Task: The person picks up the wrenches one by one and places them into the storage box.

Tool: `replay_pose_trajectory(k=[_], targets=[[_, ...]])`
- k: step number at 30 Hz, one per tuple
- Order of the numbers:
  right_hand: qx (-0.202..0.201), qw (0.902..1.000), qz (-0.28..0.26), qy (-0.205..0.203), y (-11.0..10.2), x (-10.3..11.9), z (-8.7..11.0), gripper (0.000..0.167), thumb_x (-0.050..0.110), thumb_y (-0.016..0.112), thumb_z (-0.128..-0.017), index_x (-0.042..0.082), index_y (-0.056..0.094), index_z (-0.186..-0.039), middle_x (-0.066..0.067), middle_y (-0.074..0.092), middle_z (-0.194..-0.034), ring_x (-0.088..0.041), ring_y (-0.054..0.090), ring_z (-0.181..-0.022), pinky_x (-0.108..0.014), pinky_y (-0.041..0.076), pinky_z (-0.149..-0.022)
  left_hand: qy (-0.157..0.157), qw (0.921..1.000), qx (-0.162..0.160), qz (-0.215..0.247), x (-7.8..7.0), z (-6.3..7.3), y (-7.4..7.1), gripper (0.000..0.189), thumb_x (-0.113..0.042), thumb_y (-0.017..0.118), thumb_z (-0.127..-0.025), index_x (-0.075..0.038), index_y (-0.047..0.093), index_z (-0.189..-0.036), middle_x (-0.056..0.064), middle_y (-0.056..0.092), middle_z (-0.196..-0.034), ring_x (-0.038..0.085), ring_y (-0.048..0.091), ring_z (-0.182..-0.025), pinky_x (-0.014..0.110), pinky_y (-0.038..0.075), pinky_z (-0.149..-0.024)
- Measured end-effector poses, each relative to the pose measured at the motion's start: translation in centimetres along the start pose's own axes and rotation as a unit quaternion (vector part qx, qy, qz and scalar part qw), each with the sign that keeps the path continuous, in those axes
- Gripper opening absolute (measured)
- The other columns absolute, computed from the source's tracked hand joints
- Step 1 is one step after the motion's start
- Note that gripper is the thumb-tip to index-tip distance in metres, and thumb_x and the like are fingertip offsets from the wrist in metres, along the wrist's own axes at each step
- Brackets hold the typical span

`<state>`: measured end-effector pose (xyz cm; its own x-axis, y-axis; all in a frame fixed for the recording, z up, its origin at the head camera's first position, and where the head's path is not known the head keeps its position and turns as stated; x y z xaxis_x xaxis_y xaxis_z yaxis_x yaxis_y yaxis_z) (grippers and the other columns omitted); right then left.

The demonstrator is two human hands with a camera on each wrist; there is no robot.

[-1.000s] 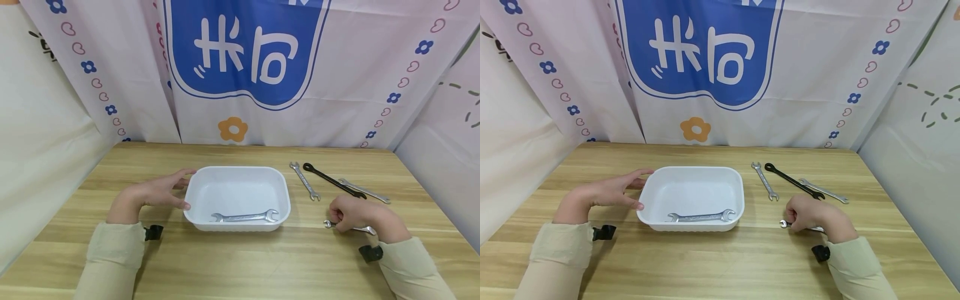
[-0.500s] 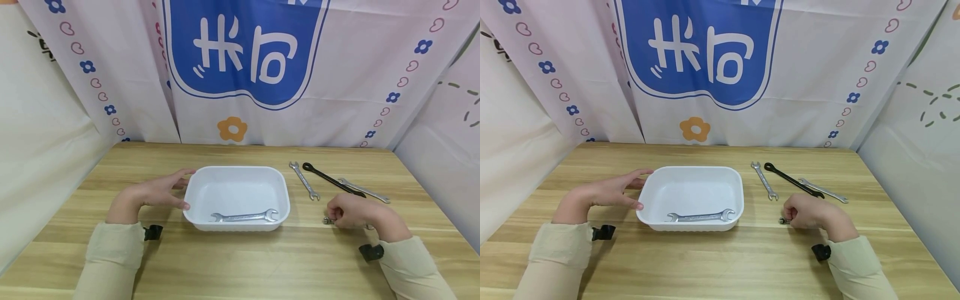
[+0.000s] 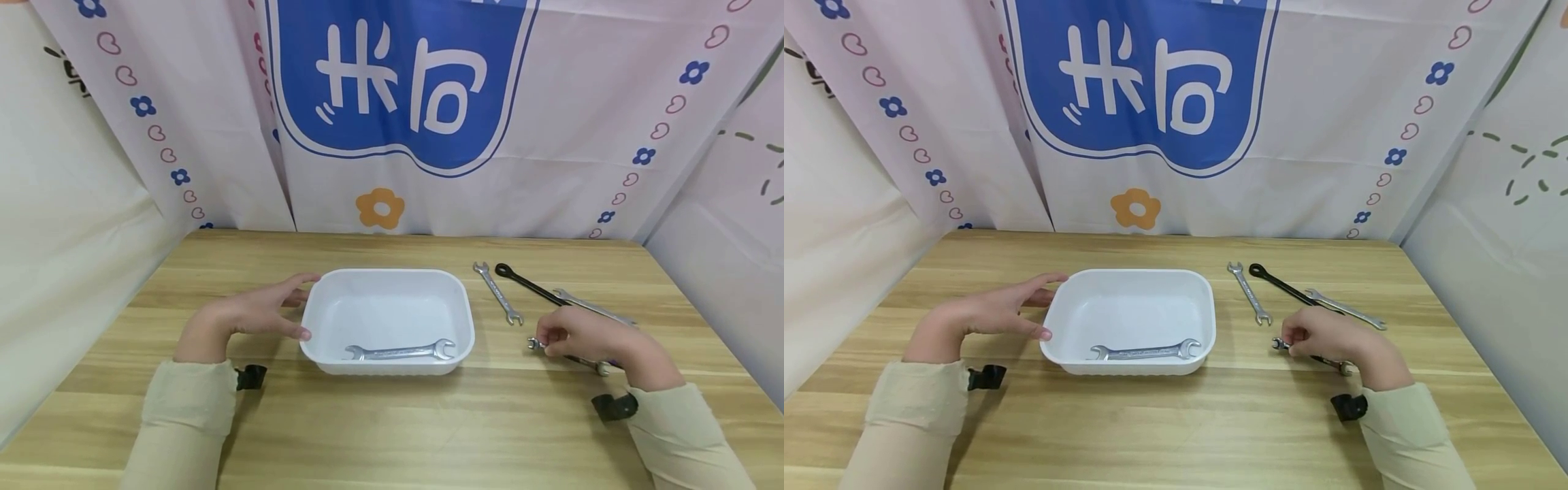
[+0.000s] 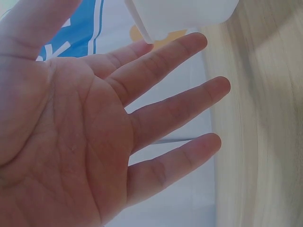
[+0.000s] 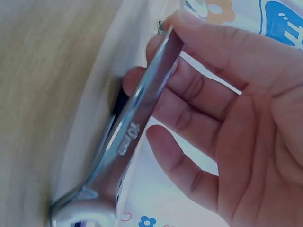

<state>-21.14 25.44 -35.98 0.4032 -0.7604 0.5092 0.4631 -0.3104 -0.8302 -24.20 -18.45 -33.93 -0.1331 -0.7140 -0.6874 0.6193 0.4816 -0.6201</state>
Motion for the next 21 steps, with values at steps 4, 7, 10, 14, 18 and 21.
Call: replay_pose_trajectory(k=[4, 7, 10, 14, 18, 21], targets=[[0.002, 0.9999, -0.013, 0.003, -0.23, -0.04, -0.01, 0.012, 0.01, 0.07, -0.09, 0.016, 0.062, -0.082, 0.01, 0.052, -0.071, -0.002, 0.046, -0.064, -0.021, 0.041, -0.057, 0.006, 1.0, 0.001, 0.002, -0.11, 0.04, -0.01, 0.106, -0.031, 0.081, -0.083, -0.013, 0.009, -0.159, 0.027, 0.036, -0.156, 0.049, 0.029, -0.146, 0.07, 0.033, -0.109], [0.002, 0.9998, -0.019, -0.004, -0.35, -0.02, -0.03, 0.012, 0.011, 0.069, -0.091, 0.016, 0.061, -0.083, 0.01, 0.05, -0.069, -0.002, 0.046, -0.063, -0.021, 0.041, -0.056, 0.009, 0.9999, 0.002, 0.004, -0.17, 0.08, 0.01, 0.106, -0.03, 0.08, -0.083, -0.013, 0.009, -0.159, 0.028, 0.035, -0.156, 0.049, 0.029, -0.146, 0.07, 0.033, -0.109], [-0.005, 0.9998, -0.017, -0.013, -0.56, 0.0, -0.05, 0.012, 0.011, 0.068, -0.092, 0.016, 0.06, -0.084, 0.01, 0.048, -0.068, -0.001, 0.045, -0.062, -0.021, 0.04, -0.056, 0.01, 0.9999, 0.002, 0.004, -0.18, 0.1, 0.0, 0.105, -0.03, 0.08, -0.083, -0.013, 0.009, -0.159, 0.028, 0.035, -0.156, 0.049, 0.029, -0.146, 0.07, 0.033, -0.109], [-0.012, 0.9997, -0.01, -0.021, -0.81, 0.07, -0.07, 0.009, 0.012, 0.067, -0.093, 0.015, 0.061, -0.087, 0.011, 0.049, -0.071, -0.001, 0.045, -0.065, -0.021, 0.039, -0.057, 0.012, 0.9999, 0.002, 0.004, -0.16, 0.07, -0.04, 0.106, -0.03, 0.081, -0.083, -0.012, 0.009, -0.159, 0.028, 0.035, -0.156, 0.05, 0.029, -0.146, 0.07, 0.033, -0.109], [-0.014, 0.9996, -0.014, -0.019, -0.88, 0.18, -0.06, 0.004, 0.013, 0.066, -0.094, 0.011, 0.063, -0.093, 0.009, 0.052, -0.074, -0.002, 0.046, -0.066, -0.021, 0.041, -0.057, 0.01, 0.9999, 0.003, 0.004, -0.08, 0.03, -0.03, 0.106, -0.031, 0.081, -0.083, -0.013, 0.008, -0.159, 0.028, 0.035, -0.156, 0.049, 0.028, -0.146, 0.07, 0.033, -0.109], [-0.019, 0.9995, -0.015, -0.02, -0.92, 0.44, -0.06, 0.004, 0.014, 0.065, -0.095, 0.011, 0.064, -0.096, 0.009, 0.054, -0.076, -0.002, 0.046, -0.067, -0.021, 0.041, -0.058, 0.007, 1.0, 0.003, 0.001, -0.02, 0.02, -0.03, 0.106, -0.032, 0.08, -0.083, -0.014, 0.009, -0.159, 0.027, 0.035, -0.156, 0.049, 0.028, -0.146, 0.07, 0.032, -0.11]])
Point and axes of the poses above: each hand's wrist, its own z-axis away from the middle knuckle, its own y-axis out of the palm, x = y × z, the point moved 7 cm from there along -z, towards the middle knuckle
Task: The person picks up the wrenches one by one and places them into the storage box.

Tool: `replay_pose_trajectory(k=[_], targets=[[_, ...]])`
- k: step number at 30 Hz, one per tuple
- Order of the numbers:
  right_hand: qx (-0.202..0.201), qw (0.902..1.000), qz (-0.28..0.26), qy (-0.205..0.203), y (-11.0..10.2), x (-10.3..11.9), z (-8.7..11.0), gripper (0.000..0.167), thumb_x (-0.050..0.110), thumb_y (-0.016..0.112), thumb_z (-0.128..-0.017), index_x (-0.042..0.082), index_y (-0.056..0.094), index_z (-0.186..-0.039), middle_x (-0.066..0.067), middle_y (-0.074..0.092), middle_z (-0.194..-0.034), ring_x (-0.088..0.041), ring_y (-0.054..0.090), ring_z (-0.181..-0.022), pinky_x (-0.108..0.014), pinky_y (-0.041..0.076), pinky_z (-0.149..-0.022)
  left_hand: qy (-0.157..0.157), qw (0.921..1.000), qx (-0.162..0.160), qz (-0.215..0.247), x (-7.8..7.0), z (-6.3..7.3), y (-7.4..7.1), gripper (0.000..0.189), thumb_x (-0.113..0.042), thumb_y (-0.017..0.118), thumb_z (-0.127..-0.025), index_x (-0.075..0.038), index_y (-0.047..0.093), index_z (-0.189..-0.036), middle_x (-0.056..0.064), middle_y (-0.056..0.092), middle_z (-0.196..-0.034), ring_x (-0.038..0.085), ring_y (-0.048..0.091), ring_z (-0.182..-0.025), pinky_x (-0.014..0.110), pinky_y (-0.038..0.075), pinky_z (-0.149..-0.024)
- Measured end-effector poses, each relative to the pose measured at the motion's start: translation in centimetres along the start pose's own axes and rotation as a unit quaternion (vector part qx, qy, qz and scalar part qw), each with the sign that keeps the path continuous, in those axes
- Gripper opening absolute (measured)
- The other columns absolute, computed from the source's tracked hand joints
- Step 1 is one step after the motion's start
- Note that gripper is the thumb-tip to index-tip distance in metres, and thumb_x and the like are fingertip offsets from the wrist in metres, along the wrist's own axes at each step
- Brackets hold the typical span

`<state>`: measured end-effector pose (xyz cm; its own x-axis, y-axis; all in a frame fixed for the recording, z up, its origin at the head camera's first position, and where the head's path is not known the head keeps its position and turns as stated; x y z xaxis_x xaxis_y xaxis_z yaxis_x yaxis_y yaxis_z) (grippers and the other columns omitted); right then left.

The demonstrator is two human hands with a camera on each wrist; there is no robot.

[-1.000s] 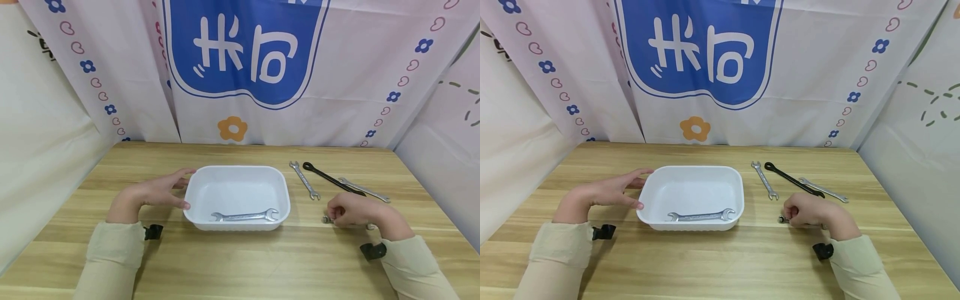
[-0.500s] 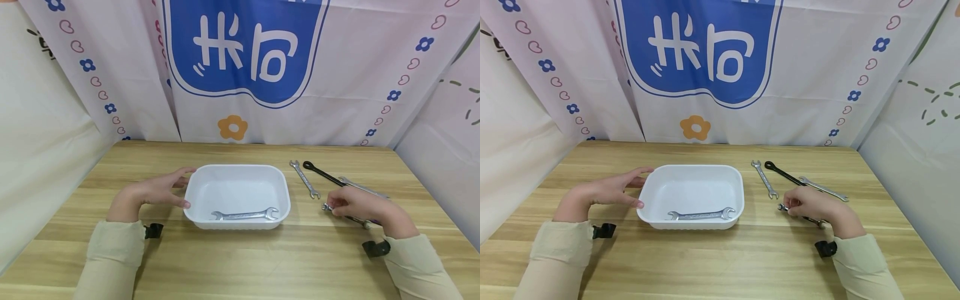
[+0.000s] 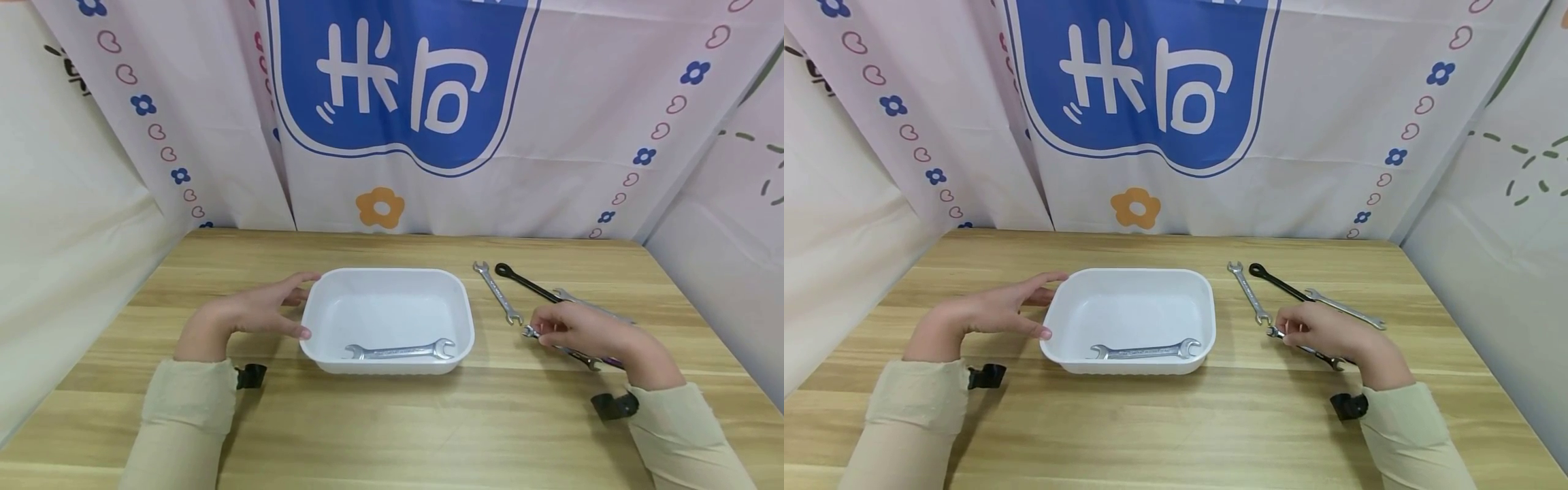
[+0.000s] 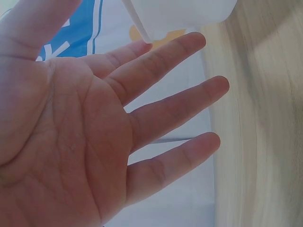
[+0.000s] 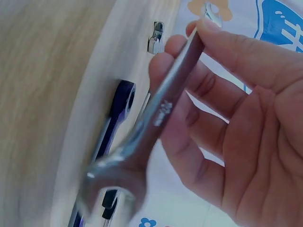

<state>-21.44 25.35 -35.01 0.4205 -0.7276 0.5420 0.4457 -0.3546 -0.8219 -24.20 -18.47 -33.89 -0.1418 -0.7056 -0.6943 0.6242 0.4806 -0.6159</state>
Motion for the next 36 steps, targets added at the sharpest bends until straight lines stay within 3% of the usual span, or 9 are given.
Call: replay_pose_trajectory(k=[16, 36], targets=[[-0.008, 0.9995, -0.022, -0.022, -0.4, 2.0, -0.9, 0.006, 0.013, 0.066, -0.095, 0.011, 0.067, -0.101, 0.005, 0.06, -0.078, -0.001, 0.049, -0.068, -0.021, 0.044, -0.059, -0.007, 0.9999, -0.003, -0.011, -0.1, -0.1, -0.1, 0.106, -0.034, 0.08, -0.083, -0.016, 0.009, -0.159, 0.025, 0.037, -0.156, 0.047, 0.03, -0.146, 0.071, 0.029, -0.111], [-0.011, 0.9991, -0.038, -0.015, -1.4, 4.3, -2.9, 0.007, 0.007, 0.063, -0.096, 0.005, 0.067, -0.101, -0.006, 0.064, -0.082, -0.008, 0.054, -0.071, -0.024, 0.048, -0.059, -0.011, 0.9999, -0.002, -0.006, 0.0, 0.0, 0.0, 0.106, -0.034, 0.08, -0.083, -0.017, 0.009, -0.159, 0.025, 0.035, -0.157, 0.048, 0.029, -0.146, 0.07, 0.032, -0.109]])
Point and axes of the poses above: each hand's wrist, its own z-axis away from the middle knuckle, its own y-axis out of the palm, x = y × z, the point moved 7 cm from there along -z, towards the middle knuckle
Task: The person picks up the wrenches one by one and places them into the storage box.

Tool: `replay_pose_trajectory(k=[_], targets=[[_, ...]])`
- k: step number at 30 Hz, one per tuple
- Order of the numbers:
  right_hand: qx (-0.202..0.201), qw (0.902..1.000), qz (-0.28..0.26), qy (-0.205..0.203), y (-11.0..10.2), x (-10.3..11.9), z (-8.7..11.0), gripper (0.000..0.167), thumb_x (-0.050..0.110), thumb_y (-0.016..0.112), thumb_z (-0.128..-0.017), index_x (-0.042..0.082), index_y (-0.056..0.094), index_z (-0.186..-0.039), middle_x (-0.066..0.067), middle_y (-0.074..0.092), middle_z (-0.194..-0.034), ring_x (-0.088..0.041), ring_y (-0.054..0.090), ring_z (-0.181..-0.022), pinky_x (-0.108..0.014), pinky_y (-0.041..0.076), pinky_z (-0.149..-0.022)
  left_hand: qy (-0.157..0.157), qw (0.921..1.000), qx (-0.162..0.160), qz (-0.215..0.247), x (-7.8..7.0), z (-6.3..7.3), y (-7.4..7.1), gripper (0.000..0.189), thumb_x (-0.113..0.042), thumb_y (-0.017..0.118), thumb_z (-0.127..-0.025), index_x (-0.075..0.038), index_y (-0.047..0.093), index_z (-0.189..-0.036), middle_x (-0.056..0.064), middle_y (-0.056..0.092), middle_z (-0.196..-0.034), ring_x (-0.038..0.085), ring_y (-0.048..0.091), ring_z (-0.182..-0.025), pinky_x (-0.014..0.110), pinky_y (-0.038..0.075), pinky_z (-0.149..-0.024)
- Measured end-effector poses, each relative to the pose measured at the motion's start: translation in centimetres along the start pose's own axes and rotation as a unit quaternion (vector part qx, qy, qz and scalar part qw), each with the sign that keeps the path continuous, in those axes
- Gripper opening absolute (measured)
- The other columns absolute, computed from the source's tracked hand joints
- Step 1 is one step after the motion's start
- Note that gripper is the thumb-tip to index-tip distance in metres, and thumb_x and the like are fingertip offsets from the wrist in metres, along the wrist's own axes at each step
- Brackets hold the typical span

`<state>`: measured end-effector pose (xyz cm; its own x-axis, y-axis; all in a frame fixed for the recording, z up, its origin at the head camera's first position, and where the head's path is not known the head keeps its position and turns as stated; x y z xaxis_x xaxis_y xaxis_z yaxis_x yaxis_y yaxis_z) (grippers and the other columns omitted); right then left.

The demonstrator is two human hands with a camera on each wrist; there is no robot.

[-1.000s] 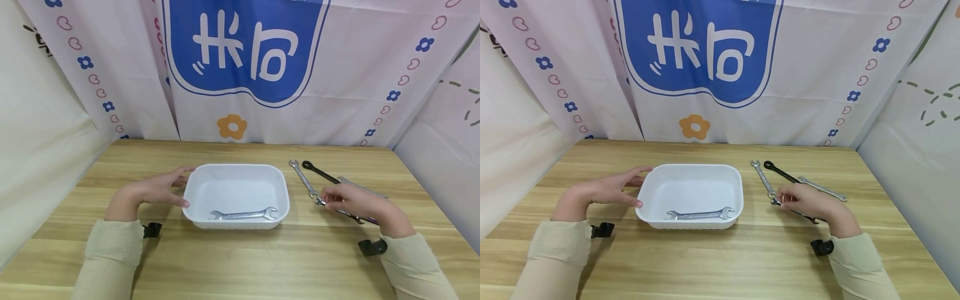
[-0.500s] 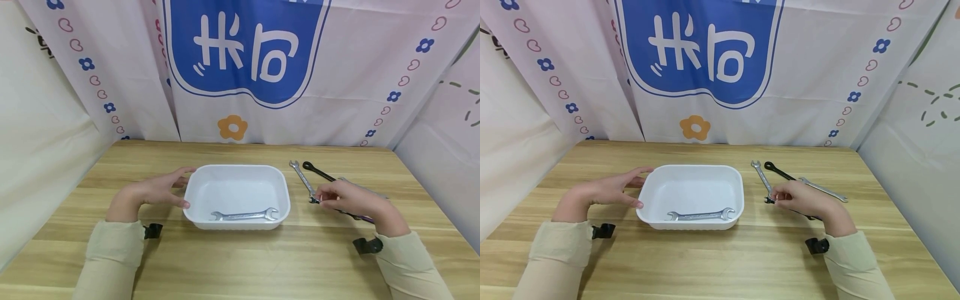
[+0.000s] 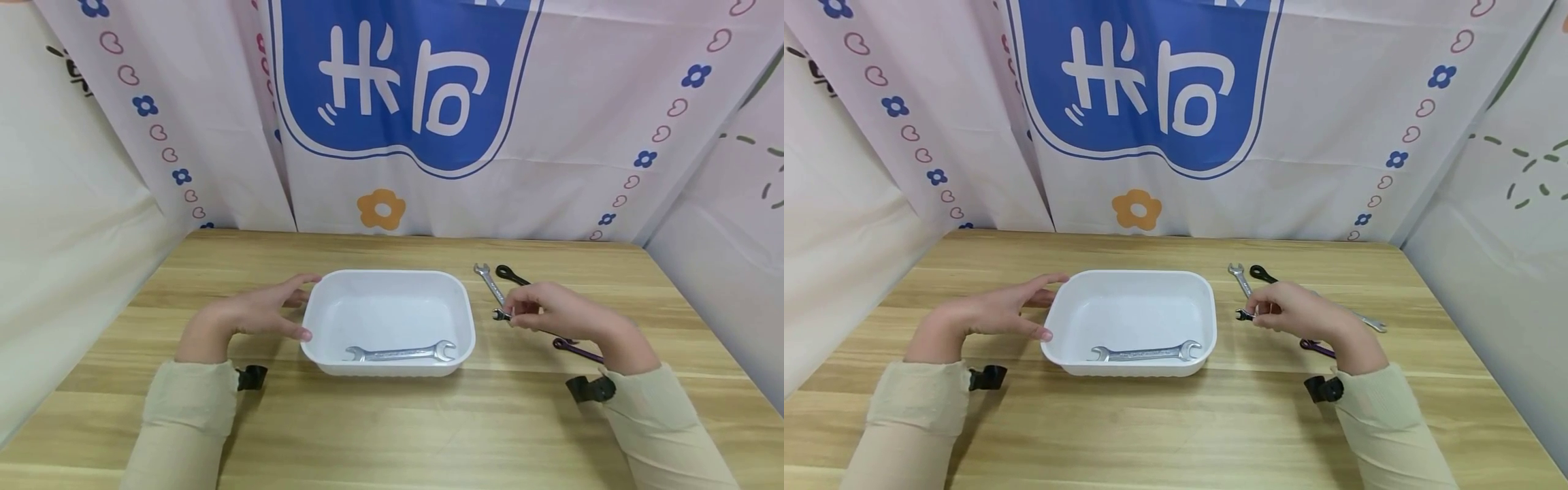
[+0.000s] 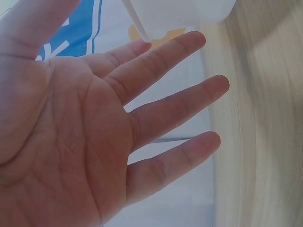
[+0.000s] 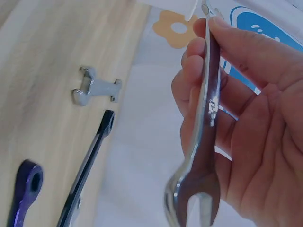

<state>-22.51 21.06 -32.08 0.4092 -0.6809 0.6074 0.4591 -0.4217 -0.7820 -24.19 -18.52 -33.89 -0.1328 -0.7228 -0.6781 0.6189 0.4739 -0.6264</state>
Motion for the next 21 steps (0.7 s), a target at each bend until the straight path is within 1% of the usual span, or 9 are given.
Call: replay_pose_trajectory(k=[3, 8, 15, 21], targets=[[-0.001, 1.0, 0.003, 0.004, -0.2, 0.5, -0.3, 0.008, 0.007, 0.062, -0.096, 0.007, 0.068, -0.101, -0.005, 0.064, -0.083, -0.009, 0.056, -0.072, -0.024, 0.049, -0.06, 0.001, 1.0, 0.0, 0.003, 0.0, 0.0, 0.0, 0.106, -0.034, 0.081, -0.082, -0.017, 0.009, -0.159, 0.026, 0.035, -0.157, 0.048, 0.029, -0.146, 0.07, 0.032, -0.11], [-0.008, 1.0, 0.004, -0.001, -0.3, 1.4, -0.7, 0.011, 0.008, 0.063, -0.096, 0.008, 0.069, -0.104, -0.003, 0.066, -0.084, -0.01, 0.057, -0.074, -0.024, 0.051, -0.063, 0.004, 1.0, 0.0, 0.003, 0.0, 0.0, 0.0, 0.106, -0.034, 0.081, -0.082, -0.016, 0.009, -0.159, 0.026, 0.035, -0.157, 0.048, 0.03, -0.146, 0.07, 0.032, -0.109], [-0.037, 0.999, 0.017, -0.016, -0.5, 2.5, -1.5, 0.013, 0.009, 0.064, -0.096, 0.007, 0.069, -0.107, 0.003, 0.064, -0.083, -0.012, 0.056, -0.075, -0.024, 0.05, -0.063, 0.001, 1.0, 0.001, 0.005, 0.1, -0.1, 0.1, 0.107, -0.033, 0.081, -0.083, -0.017, 0.008, -0.159, 0.024, 0.035, -0.157, 0.048, 0.029, -0.146, 0.071, 0.032, -0.109], [-0.048, 0.9976, 0.032, -0.04, -0.4, 4.1, -2.4, 0.014, 0.01, 0.063, -0.096, 0.007, 0.07, -0.108, 0.002, 0.069, -0.091, -0.011, 0.057, -0.078, -0.025, 0.053, -0.067, 0.005, 0.9999, 0.001, 0.011, 0.0, 0.0, 0.1, 0.107, -0.032, 0.081, -0.083, -0.016, 0.008, -0.159, 0.025, 0.034, -0.158, 0.048, 0.028, -0.147, 0.071, 0.031, -0.109]])
Point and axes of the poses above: each hand's wrist, its own z-axis away from the middle knuckle, its own y-axis out of the palm, x = y × z, the point moved 7 cm from there along -z, towards the middle knuckle
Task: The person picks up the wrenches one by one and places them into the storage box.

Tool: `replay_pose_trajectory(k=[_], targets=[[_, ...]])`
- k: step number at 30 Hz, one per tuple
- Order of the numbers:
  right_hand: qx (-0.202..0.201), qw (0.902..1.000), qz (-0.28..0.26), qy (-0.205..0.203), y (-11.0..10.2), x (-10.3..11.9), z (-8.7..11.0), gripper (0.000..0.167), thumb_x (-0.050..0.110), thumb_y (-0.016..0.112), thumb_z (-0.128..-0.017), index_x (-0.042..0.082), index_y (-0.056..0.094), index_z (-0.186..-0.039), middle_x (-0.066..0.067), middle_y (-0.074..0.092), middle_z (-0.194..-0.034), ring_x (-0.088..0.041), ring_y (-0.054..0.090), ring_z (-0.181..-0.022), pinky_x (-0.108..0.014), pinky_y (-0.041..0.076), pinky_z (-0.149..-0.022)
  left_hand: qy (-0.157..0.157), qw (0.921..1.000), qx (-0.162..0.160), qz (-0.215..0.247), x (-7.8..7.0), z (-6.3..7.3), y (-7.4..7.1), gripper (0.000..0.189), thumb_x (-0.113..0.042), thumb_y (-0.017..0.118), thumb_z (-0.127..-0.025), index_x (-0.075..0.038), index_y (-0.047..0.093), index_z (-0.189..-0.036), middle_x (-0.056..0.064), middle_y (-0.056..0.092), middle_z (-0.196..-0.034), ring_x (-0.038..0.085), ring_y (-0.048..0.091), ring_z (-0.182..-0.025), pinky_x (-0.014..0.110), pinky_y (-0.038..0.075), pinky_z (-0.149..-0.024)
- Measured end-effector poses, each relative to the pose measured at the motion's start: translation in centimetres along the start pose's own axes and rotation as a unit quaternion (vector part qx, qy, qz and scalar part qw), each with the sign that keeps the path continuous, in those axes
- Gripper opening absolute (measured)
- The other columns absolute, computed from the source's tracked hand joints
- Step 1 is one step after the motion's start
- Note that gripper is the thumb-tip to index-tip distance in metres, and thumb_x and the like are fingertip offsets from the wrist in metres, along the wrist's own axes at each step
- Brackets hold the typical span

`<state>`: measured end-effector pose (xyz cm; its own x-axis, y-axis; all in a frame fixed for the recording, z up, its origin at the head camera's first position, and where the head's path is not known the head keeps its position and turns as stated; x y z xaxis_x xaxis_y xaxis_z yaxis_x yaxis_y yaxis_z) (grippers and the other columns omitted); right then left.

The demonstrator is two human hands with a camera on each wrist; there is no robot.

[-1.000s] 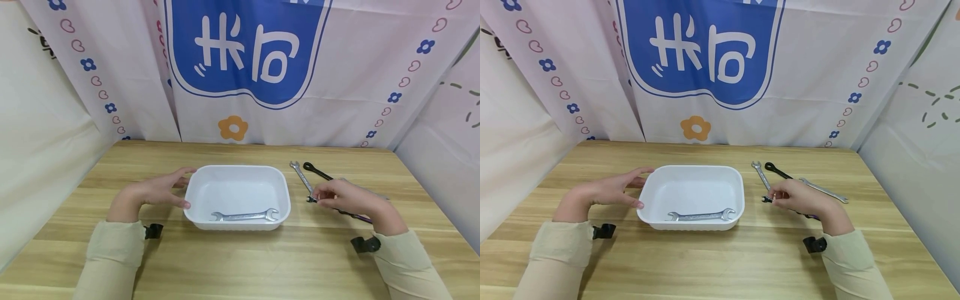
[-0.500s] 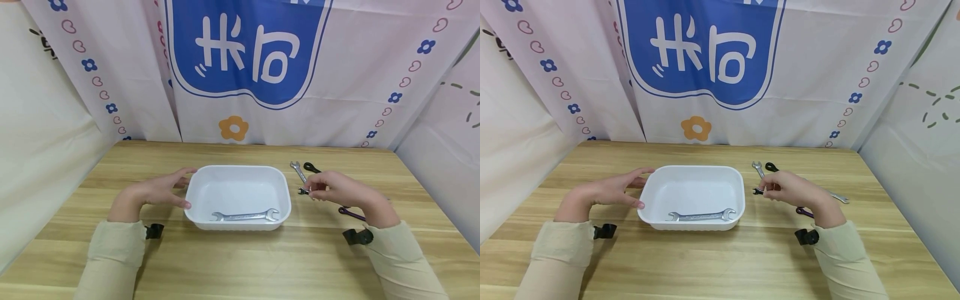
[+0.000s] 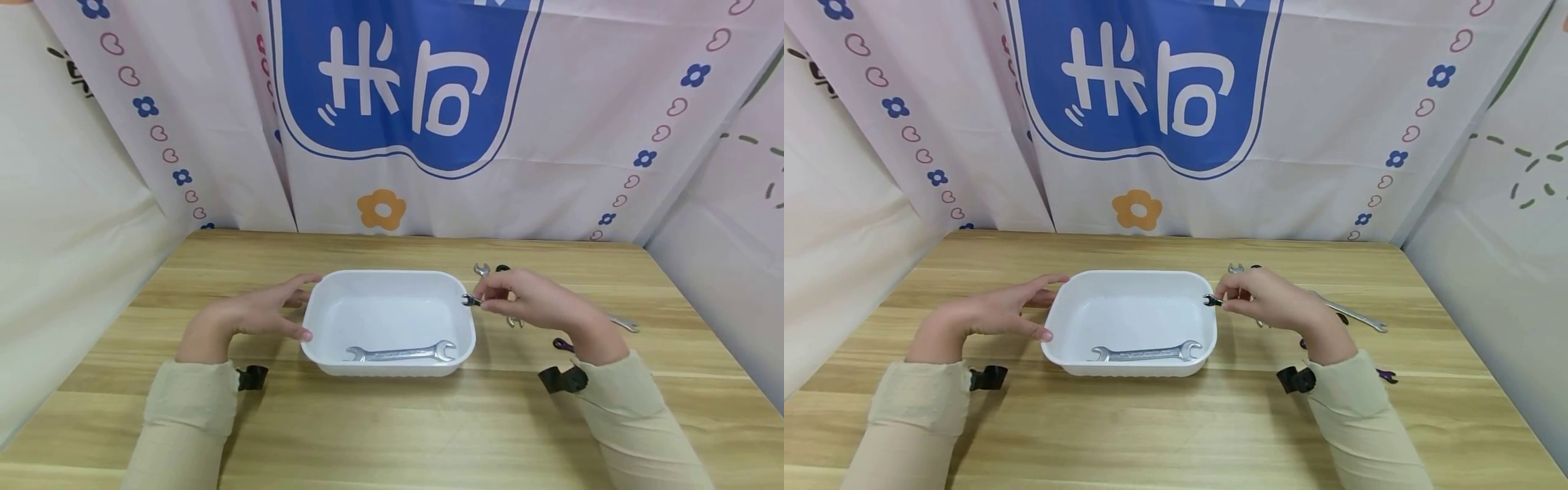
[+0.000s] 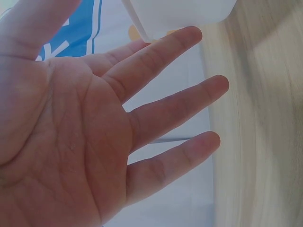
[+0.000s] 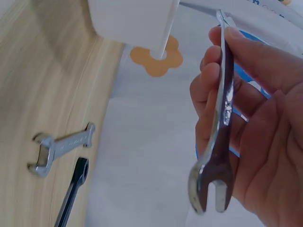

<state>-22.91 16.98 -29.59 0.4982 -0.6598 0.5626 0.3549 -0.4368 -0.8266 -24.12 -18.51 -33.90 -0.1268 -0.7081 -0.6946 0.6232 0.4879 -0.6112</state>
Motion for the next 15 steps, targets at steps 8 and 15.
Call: replay_pose_trajectory(k=[8, 15], targets=[[-0.005, 0.9986, 0.005, -0.053, 0.5, 2.5, -1.8, 0.015, 0.011, 0.063, -0.097, 0.009, 0.07, -0.11, -0.004, 0.072, -0.095, -0.011, 0.061, -0.083, -0.027, 0.055, -0.072, 0.006, 1.0, -0.001, -0.001, -0.1, 0.2, -0.1, 0.106, -0.032, 0.08, -0.083, -0.015, 0.008, -0.159, 0.026, 0.034, -0.157, 0.049, 0.028, -0.146, 0.072, 0.031, -0.109], [0.011, 0.995, -0.011, -0.099, 1.8, 4.3, -3.4, 0.015, 0.01, 0.061, -0.098, 0.008, 0.07, -0.109, -0.006, 0.073, -0.1, -0.009, 0.063, -0.085, -0.027, 0.055, -0.074, 0.013, 0.9999, -0.001, 0.001, -0.2, 0.1, 0.0, 0.106, -0.031, 0.081, -0.082, -0.013, 0.009, -0.159, 0.026, 0.036, -0.156, 0.048, 0.029, -0.146, 0.069, 0.032, -0.11]])
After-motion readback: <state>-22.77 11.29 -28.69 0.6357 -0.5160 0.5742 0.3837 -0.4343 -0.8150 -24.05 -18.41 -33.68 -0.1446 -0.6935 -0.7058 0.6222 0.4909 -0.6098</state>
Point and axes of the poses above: each hand's wrist, its own z-axis away from the middle knuckle, its own y-axis out of the palm, x = y × z, the point moved 7 cm from there along -z, towards the middle knuckle
